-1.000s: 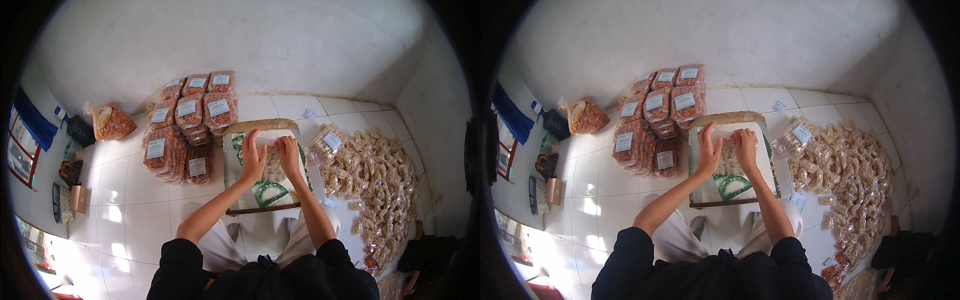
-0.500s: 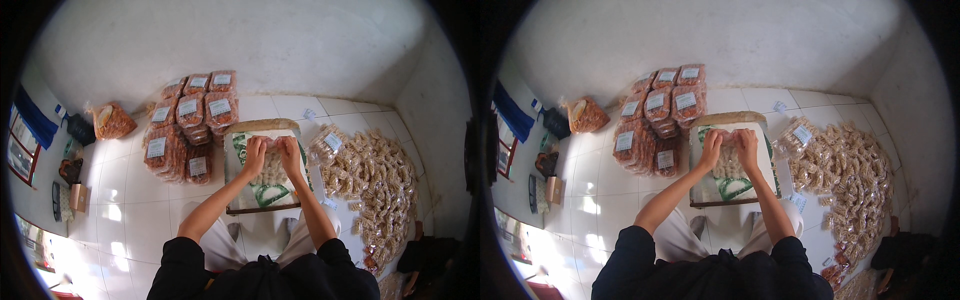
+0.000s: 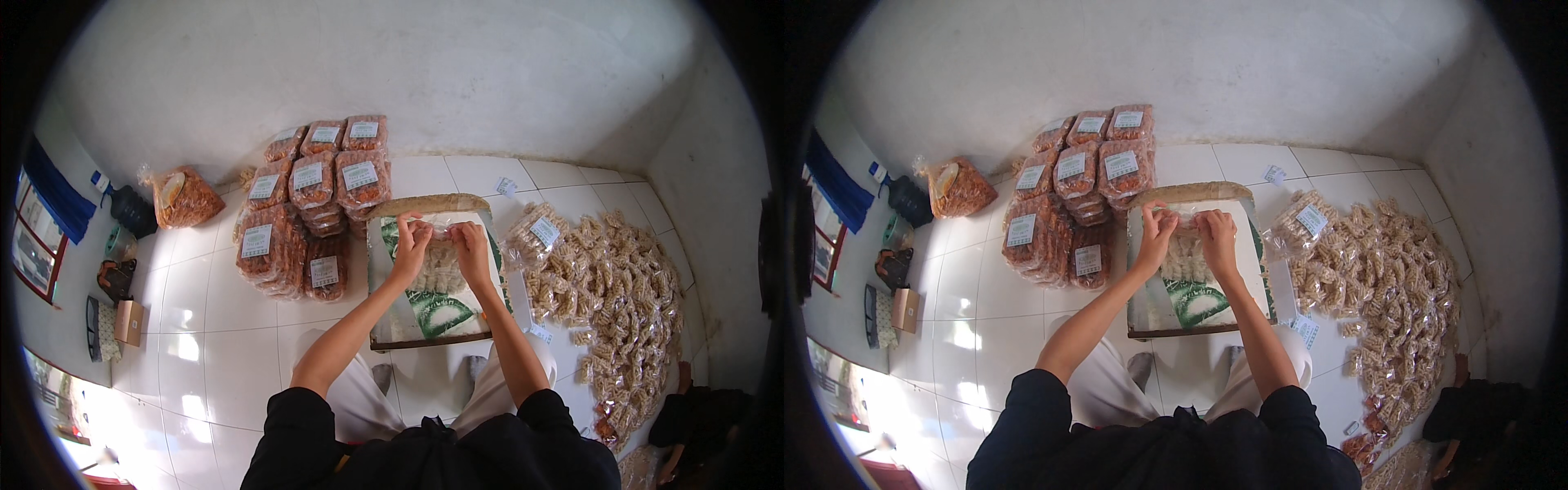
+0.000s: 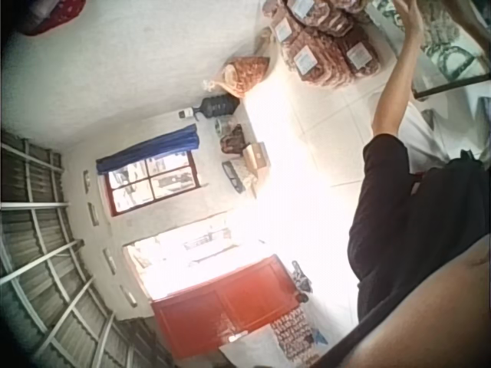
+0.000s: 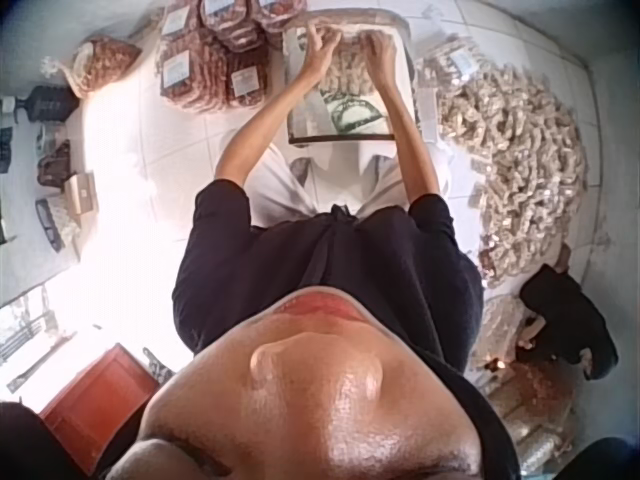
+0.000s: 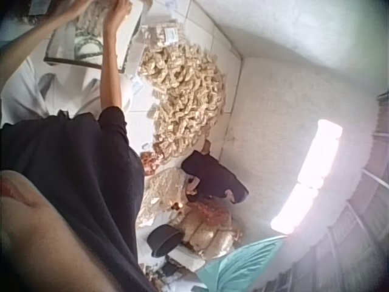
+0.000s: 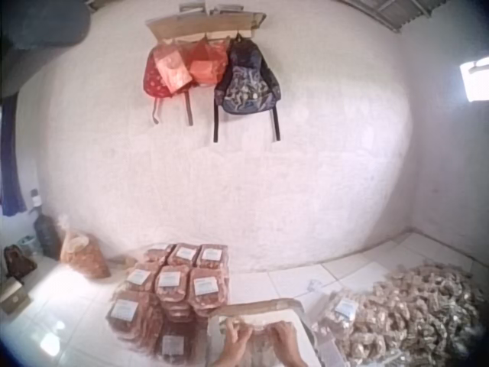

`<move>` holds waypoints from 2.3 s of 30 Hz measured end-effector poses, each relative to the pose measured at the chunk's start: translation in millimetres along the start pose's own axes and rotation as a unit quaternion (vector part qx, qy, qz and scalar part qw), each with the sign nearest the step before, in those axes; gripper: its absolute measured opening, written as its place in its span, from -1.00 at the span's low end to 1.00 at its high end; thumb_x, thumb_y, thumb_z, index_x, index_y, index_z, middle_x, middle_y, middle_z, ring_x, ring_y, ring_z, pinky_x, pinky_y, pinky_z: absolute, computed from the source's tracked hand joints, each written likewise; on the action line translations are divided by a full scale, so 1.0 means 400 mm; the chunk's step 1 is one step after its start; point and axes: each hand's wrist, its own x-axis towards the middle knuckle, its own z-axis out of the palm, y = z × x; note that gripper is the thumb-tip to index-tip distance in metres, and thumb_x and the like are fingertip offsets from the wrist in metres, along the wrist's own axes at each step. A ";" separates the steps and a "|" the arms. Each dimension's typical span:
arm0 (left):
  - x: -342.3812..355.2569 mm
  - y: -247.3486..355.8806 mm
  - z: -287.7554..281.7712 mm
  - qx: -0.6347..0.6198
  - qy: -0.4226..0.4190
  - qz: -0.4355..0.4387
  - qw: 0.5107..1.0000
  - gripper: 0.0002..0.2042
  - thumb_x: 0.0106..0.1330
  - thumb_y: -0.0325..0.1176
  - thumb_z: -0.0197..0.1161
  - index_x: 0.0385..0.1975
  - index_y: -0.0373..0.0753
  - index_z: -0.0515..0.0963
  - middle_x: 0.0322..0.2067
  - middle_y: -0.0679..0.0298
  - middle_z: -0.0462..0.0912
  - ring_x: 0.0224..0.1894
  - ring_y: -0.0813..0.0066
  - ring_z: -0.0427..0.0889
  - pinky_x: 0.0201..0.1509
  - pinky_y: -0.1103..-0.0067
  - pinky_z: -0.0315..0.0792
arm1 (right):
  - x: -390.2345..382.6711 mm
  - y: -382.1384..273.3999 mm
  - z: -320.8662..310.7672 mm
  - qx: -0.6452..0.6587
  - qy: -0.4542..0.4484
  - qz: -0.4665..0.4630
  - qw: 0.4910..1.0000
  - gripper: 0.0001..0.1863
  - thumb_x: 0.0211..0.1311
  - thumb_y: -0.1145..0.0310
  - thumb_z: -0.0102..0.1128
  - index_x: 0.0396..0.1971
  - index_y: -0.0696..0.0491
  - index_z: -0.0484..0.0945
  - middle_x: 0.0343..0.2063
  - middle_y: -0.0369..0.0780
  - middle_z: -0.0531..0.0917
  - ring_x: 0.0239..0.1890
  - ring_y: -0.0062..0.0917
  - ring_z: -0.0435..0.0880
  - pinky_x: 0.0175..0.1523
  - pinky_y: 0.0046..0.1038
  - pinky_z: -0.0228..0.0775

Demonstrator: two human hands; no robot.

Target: The person fills plastic bags with crackers by hand, seals the top of each bag using a heat sealer, and places the completed packages on the floor.

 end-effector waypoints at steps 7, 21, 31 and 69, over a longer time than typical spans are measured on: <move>-0.006 0.022 -0.001 0.217 -0.014 0.043 0.975 -0.88 0.30 -0.39 0.06 -0.27 -0.26 0.48 -0.31 0.26 0.45 -0.24 0.44 0.47 -0.09 0.55 0.32 | -0.001 0.003 0.000 0.025 -0.015 0.022 0.999 -0.91 0.18 0.42 0.01 -0.48 0.04 0.48 -0.44 -0.31 0.51 -0.29 -0.43 0.38 -0.01 -0.39 0.03; -0.017 -0.020 0.005 0.328 0.005 0.180 0.927 -0.87 0.05 -0.51 0.24 -0.38 -0.24 0.50 -0.34 0.31 0.49 -0.15 0.26 0.36 -0.05 0.39 0.21 | 0.004 -0.013 -0.014 0.070 0.001 0.015 0.997 -0.96 0.12 0.51 0.10 -0.45 0.11 0.53 -0.51 -0.25 0.49 -0.39 -0.46 0.36 -0.22 -0.46 0.22; -0.042 0.015 0.028 0.296 -0.002 0.141 0.945 -0.82 0.13 -0.50 0.20 -0.26 -0.26 0.47 -0.24 0.24 0.46 -0.14 0.31 0.39 -0.05 0.48 0.32 | -0.018 0.002 -0.011 0.174 0.012 0.097 0.980 -0.89 0.19 0.43 0.11 -0.36 0.16 0.50 -0.49 -0.19 0.47 -0.46 -0.55 0.47 -0.35 -0.53 0.34; -0.083 0.024 0.066 0.375 0.050 0.145 0.914 -0.76 0.11 -0.24 0.28 -0.36 -0.24 0.44 -0.35 0.27 0.48 -0.26 0.43 0.42 -0.14 0.51 0.28 | -0.050 -0.058 -0.094 -0.084 -0.024 -0.070 0.994 -0.61 -0.16 0.59 0.26 -0.21 0.13 0.48 -0.21 -0.17 0.49 -0.12 -0.28 0.40 -0.05 -0.30 0.31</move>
